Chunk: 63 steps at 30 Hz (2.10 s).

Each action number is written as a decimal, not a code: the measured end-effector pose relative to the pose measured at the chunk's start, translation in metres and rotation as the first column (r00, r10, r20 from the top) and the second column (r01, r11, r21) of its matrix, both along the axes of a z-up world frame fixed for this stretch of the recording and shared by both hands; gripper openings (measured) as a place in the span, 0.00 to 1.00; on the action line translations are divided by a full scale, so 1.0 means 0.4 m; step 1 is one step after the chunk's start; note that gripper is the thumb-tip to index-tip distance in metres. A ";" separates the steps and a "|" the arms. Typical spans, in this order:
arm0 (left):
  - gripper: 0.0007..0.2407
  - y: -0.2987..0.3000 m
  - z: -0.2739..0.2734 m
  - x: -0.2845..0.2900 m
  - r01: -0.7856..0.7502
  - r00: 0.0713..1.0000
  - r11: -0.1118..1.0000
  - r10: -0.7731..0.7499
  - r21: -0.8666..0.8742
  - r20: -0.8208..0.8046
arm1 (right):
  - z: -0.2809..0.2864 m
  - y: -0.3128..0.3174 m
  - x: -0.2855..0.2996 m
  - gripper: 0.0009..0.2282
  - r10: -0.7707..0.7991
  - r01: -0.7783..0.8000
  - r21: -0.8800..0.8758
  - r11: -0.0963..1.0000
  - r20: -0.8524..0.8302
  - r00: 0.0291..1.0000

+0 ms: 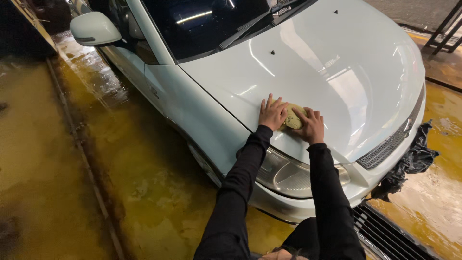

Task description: The person sits on the floor and wipes the front hood of a white car using a yellow sponge. The person repeatedly rubs the sponge over the hood surface near the headlight.

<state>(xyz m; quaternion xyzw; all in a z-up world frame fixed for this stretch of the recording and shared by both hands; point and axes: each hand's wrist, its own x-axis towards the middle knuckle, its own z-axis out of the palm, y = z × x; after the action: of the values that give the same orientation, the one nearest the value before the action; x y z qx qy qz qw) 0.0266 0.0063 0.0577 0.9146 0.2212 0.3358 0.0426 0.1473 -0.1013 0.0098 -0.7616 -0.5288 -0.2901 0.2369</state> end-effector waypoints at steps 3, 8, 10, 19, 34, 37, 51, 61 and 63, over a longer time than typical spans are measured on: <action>0.17 0.003 -0.018 -0.007 0.038 0.999 0.999 -0.038 0.003 0.007 | -0.030 0.001 -0.005 0.41 -0.019 0.017 0.029 0.999 0.061 0.998; 0.16 -0.050 -0.118 -0.046 0.044 0.998 0.995 -0.048 0.086 0.050 | -0.125 -0.089 -0.032 0.43 0.018 -0.019 0.009 1.000 0.104 0.994; 0.15 -0.067 -0.167 -0.061 0.027 0.994 0.990 -0.041 0.140 0.097 | -0.164 -0.128 -0.059 0.44 0.034 -0.033 -0.007 0.999 0.123 0.992; 0.17 -0.078 -0.169 -0.041 -0.010 0.994 0.990 -0.006 0.143 0.110 | -0.119 -0.126 -0.035 0.46 0.040 -0.039 -0.012 0.999 0.106 0.994; 0.17 -0.101 -0.173 -0.058 -0.020 0.996 0.995 0.011 0.098 0.085 | -0.179 -0.153 -0.034 0.41 0.013 -0.012 -0.025 1.000 0.049 0.999; 0.19 -0.099 -0.152 -0.072 0.105 0.991 0.992 -0.110 0.067 0.078 | -0.176 -0.153 -0.017 0.45 0.005 0.008 -0.108 0.994 0.115 0.993; 0.19 -0.081 -0.170 -0.066 0.138 0.989 0.989 -0.140 0.052 0.039 | -0.185 -0.134 0.002 0.43 -0.019 0.032 -0.108 0.994 0.116 0.993; 0.18 -0.092 -0.155 -0.059 0.128 0.991 0.984 -0.132 0.126 0.025 | -0.167 -0.170 -0.032 0.46 -0.084 0.093 -0.169 0.981 0.057 0.995; 0.18 -0.084 -0.144 -0.079 0.109 0.994 0.992 -0.107 0.066 -0.025 | -0.156 -0.139 -0.028 0.49 -0.063 0.070 -0.225 0.972 0.041 0.997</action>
<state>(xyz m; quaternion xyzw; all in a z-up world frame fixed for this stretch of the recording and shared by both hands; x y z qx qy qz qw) -0.0050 -0.0272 0.0000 0.9296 0.1605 0.3306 0.0277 0.1363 -0.1570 -0.0525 -0.7960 -0.5366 -0.2484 0.1299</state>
